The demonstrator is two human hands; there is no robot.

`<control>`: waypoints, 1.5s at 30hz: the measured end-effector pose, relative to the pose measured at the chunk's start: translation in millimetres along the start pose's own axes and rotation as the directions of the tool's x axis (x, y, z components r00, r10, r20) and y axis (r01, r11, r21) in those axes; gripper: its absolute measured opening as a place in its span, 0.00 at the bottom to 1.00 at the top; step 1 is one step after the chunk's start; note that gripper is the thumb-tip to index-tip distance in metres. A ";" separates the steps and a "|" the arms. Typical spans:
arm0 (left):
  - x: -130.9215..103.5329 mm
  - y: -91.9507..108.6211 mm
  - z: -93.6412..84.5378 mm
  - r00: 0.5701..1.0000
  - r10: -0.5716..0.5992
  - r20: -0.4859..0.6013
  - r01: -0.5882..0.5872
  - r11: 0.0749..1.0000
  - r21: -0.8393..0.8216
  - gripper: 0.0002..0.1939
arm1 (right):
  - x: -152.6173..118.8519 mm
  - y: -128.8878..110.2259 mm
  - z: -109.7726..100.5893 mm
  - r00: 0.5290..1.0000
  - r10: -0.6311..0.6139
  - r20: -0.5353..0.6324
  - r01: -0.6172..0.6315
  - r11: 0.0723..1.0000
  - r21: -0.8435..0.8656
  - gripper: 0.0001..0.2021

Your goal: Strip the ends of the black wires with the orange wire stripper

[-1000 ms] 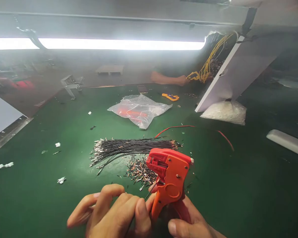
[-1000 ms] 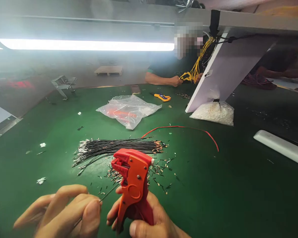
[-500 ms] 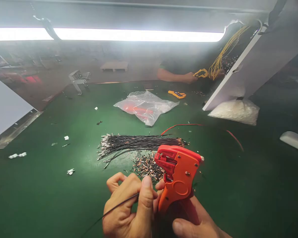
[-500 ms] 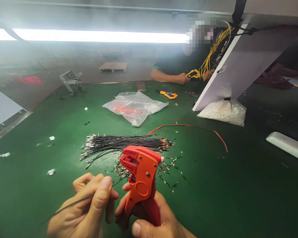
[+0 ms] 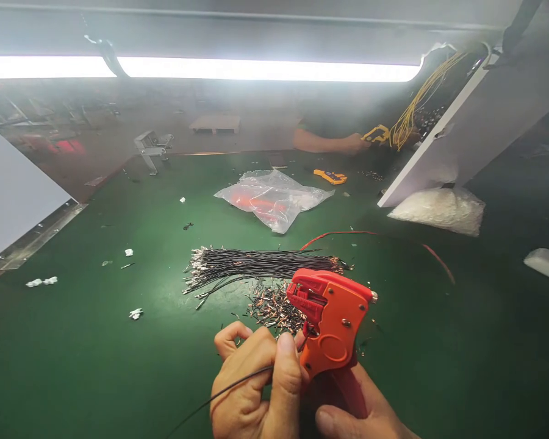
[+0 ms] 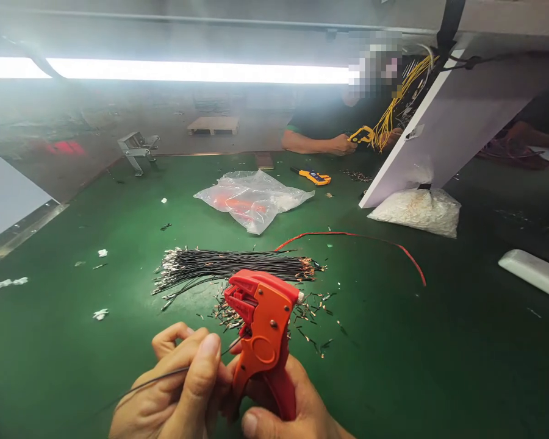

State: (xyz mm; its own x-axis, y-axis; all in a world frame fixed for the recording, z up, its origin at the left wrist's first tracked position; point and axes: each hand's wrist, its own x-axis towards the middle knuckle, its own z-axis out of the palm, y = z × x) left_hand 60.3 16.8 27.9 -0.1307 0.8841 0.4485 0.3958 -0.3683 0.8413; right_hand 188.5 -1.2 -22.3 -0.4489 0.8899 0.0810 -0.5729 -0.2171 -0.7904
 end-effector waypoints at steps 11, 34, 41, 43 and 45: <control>-5.6 -6.3 6.5 0.998 0.037 -0.046 -0.033 0.996 0.089 0.20 | -4.4 8.1 4.5 0.979 0.092 -0.183 -0.099 0.995 -0.030 0.22; -5.2 -15.9 7.9 0.986 0.168 0.000 -0.166 0.970 0.177 0.18 | -3.7 10.1 4.4 0.904 0.126 -0.409 -0.211 0.962 -0.171 0.25; -6.2 -16.8 9.0 0.995 0.090 0.038 -0.094 0.988 0.119 0.19 | -7.2 7.0 2.4 0.898 0.113 -0.426 -0.179 0.977 -0.120 0.23; -3.7 -16.1 7.8 1.000 0.027 0.014 -0.027 0.999 0.033 0.18 | -5.3 3.6 1.1 0.932 0.067 -0.357 -0.085 0.996 -0.034 0.23; -2.1 -17.3 7.1 1.000 -0.021 -0.009 0.020 0.999 -0.048 0.18 | -2.8 -2.8 -1.5 0.941 -0.011 -0.339 0.018 1.000 0.018 0.23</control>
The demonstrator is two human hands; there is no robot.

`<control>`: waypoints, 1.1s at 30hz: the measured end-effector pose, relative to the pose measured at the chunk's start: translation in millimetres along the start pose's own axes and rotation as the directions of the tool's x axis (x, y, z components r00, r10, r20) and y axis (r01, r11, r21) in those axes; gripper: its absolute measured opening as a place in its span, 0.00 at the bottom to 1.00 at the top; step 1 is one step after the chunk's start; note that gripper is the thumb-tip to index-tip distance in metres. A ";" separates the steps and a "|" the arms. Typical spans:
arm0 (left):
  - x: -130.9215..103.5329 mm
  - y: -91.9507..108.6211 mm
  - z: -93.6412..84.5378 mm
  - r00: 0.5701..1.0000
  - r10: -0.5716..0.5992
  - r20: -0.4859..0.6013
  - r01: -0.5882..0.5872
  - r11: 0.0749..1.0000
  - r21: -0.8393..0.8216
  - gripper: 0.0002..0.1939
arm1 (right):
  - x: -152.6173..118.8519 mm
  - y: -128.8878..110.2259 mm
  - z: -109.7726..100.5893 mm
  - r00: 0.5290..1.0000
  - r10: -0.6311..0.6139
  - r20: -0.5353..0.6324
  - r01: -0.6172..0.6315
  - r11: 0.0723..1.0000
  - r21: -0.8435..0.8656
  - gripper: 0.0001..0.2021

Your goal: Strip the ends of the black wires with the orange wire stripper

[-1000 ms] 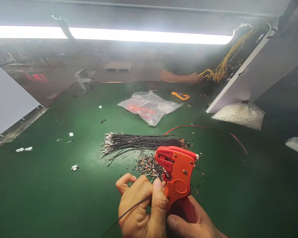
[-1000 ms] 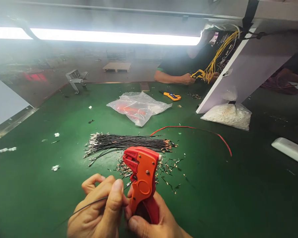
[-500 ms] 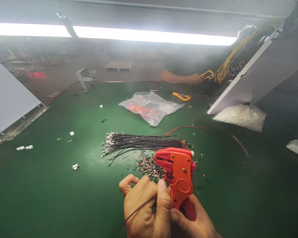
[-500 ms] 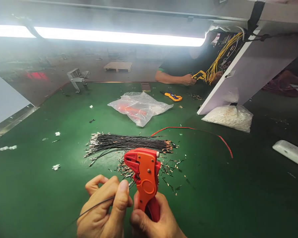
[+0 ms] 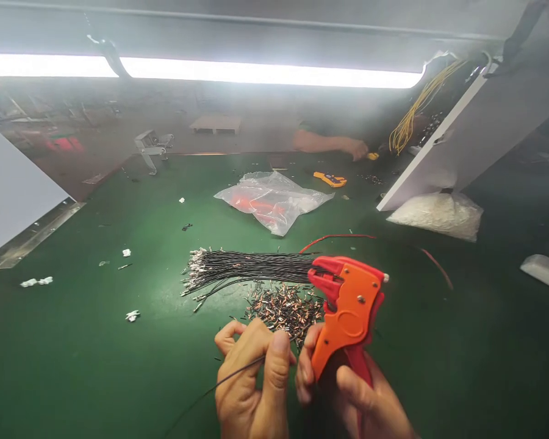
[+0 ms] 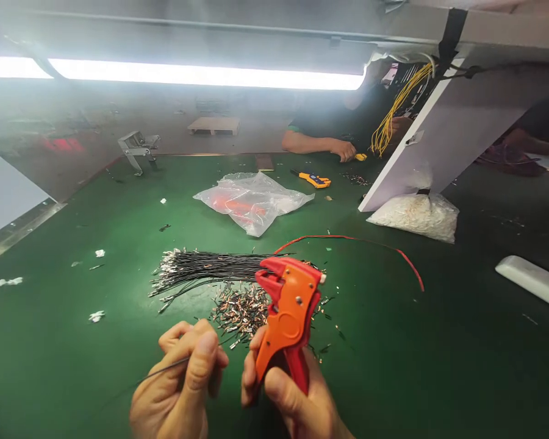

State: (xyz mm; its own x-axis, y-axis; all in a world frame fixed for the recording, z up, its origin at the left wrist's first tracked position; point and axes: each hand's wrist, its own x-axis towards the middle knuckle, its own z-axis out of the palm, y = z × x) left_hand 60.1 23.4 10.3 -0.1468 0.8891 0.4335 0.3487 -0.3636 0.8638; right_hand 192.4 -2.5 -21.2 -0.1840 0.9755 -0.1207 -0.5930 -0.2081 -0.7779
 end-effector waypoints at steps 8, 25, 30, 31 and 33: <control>-12.1 -17.6 13.9 0.951 -0.147 0.272 0.167 0.985 -0.052 0.24 | 4.0 -25.3 -8.5 0.981 0.017 -0.196 -0.015 1.000 0.017 0.10; -8.0 -28.3 10.7 0.901 -0.069 0.429 0.103 0.993 -0.055 0.18 | -0.6 -12.0 -3.4 0.918 -0.120 -0.377 -0.009 0.946 -0.323 0.17; -15.3 -25.3 15.9 0.959 -0.124 0.256 0.167 0.974 -0.154 0.17 | 3.9 -15.7 -1.6 0.937 -0.138 -0.321 0.041 0.956 -0.289 0.14; -15.8 -24.9 16.3 0.971 -0.116 0.211 0.148 0.979 -0.142 0.17 | 4.6 -14.6 -3.1 0.939 -0.146 -0.310 0.052 0.955 -0.291 0.14; -15.5 -24.8 16.3 0.989 -0.091 0.119 0.103 0.990 -0.098 0.16 | 5.8 -11.1 -8.1 0.950 -0.165 -0.267 0.081 0.950 -0.300 0.12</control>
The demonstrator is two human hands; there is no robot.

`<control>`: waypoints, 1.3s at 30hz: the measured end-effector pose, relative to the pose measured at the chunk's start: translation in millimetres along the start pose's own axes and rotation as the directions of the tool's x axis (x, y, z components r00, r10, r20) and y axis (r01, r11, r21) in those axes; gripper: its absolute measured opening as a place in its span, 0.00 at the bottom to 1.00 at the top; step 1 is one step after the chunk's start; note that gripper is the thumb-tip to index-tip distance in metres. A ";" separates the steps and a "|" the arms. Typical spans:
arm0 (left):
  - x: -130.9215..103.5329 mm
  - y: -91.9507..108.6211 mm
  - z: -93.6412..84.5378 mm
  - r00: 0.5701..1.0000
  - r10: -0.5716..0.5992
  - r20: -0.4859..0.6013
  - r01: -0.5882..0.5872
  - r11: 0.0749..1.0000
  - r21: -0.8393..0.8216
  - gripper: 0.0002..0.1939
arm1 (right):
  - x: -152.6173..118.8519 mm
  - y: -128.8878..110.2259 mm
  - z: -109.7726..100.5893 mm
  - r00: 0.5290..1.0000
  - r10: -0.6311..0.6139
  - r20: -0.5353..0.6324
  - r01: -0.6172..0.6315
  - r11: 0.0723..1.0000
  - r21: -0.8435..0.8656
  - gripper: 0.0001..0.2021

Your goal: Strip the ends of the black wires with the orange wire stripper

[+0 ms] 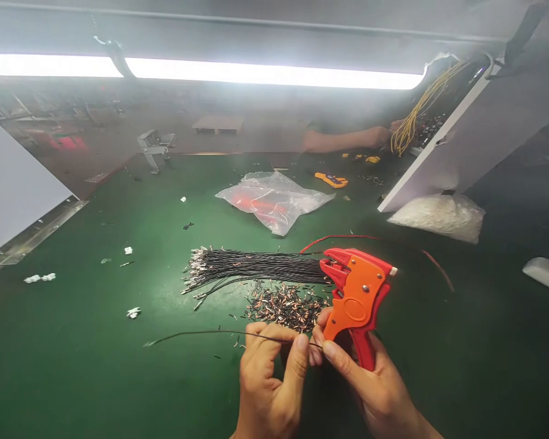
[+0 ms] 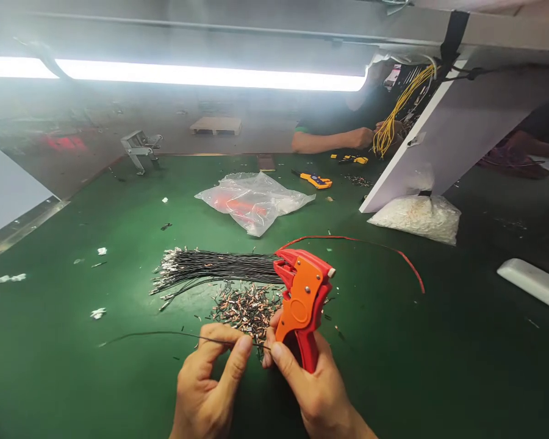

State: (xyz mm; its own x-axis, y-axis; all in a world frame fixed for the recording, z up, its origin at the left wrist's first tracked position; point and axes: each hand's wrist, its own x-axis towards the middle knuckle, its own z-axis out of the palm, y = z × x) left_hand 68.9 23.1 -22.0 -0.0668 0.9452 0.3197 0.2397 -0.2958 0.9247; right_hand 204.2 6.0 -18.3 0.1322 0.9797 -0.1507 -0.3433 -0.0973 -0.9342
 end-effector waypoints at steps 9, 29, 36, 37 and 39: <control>12.4 -5.3 -11.7 0.976 0.183 0.120 -0.197 0.973 0.118 0.10 | 9.3 12.0 -11.7 0.992 -0.045 0.116 0.044 0.999 0.016 0.08; 13.1 -3.8 -7.5 0.990 -0.139 -0.021 0.135 0.981 -0.137 0.17 | 8.0 3.3 -10.0 0.983 -0.028 0.183 0.014 0.997 0.080 0.11; 13.2 0.2 -5.8 0.982 -0.188 -0.019 0.183 0.970 -0.162 0.17 | 7.6 -6.5 -6.5 0.974 0.043 0.224 -0.111 0.946 0.303 0.11; 12.2 0.1 -5.2 0.982 -0.189 -0.018 0.184 0.971 -0.156 0.17 | 7.8 -7.7 -6.2 0.973 0.041 0.227 -0.115 0.939 0.323 0.11; 10.1 -0.7 -4.0 0.981 -0.191 -0.018 0.186 0.970 -0.155 0.17 | 8.1 -8.6 -6.4 0.975 0.033 0.219 -0.105 0.940 0.326 0.12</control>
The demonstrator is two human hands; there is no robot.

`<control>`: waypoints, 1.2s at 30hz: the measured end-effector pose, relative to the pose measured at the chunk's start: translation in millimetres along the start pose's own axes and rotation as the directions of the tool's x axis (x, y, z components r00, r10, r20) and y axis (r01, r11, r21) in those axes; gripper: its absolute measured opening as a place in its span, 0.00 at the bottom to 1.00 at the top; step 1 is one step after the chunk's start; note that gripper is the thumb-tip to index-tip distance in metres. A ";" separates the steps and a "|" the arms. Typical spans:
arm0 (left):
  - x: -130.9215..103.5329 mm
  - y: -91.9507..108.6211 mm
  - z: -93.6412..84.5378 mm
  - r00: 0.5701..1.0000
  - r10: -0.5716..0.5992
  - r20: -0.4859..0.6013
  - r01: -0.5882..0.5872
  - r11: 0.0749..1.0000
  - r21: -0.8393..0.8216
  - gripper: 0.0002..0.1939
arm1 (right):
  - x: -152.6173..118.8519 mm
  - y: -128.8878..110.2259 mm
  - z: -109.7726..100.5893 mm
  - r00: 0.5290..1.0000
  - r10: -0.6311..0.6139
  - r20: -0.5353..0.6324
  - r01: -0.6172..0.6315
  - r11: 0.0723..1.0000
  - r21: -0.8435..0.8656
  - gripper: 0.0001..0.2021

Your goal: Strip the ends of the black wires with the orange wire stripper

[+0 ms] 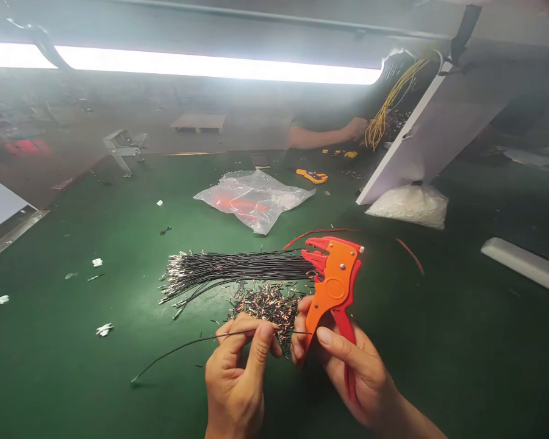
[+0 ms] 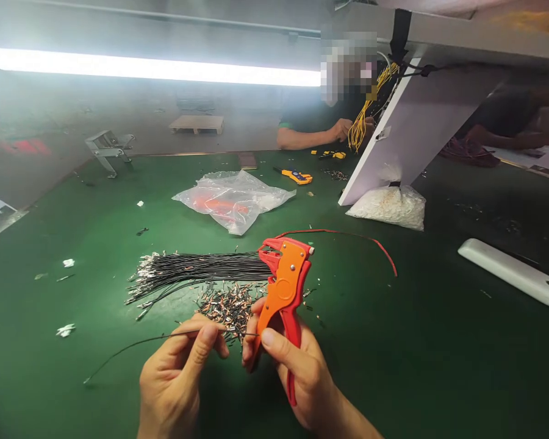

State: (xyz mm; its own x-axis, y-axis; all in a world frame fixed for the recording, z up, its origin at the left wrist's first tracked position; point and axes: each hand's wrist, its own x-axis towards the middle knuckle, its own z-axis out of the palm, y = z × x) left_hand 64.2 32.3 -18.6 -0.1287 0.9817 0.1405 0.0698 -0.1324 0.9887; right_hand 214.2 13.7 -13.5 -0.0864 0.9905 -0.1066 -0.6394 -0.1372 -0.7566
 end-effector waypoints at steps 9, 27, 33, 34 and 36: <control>-6.3 0.2 7.2 0.996 0.081 0.022 -0.081 0.997 0.016 0.12 | 0.6 4.3 -6.4 0.997 -0.077 0.022 0.080 0.982 -0.173 0.10; 29.2 40.8 -37.0 0.978 0.006 -0.207 -0.040 0.986 -0.159 0.13 | -6.8 27.9 -14.2 0.883 0.240 0.404 -0.338 0.922 0.191 0.30; 25.9 33.9 -35.1 0.966 0.023 -0.259 -0.058 0.990 -0.128 0.10 | -5.8 29.3 -14.1 0.861 0.282 0.422 -0.364 0.923 0.126 0.30; 25.8 33.7 -34.6 0.965 0.026 -0.259 -0.060 0.990 -0.124 0.10 | -6.3 28.4 -14.0 0.858 0.290 0.423 -0.367 0.924 0.111 0.29; 25.4 33.8 -33.5 0.966 0.038 -0.256 -0.072 0.990 -0.122 0.10 | -8.3 26.3 -14.4 0.851 0.336 0.404 -0.388 0.920 0.051 0.27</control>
State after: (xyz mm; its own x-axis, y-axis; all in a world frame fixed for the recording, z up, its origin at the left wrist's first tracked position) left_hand 30.1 48.1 20.1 -0.3754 0.9079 0.1867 -0.0425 -0.2180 0.9750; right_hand 209.1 1.8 -41.8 -0.5973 0.7975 -0.0844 -0.5936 -0.5104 -0.6222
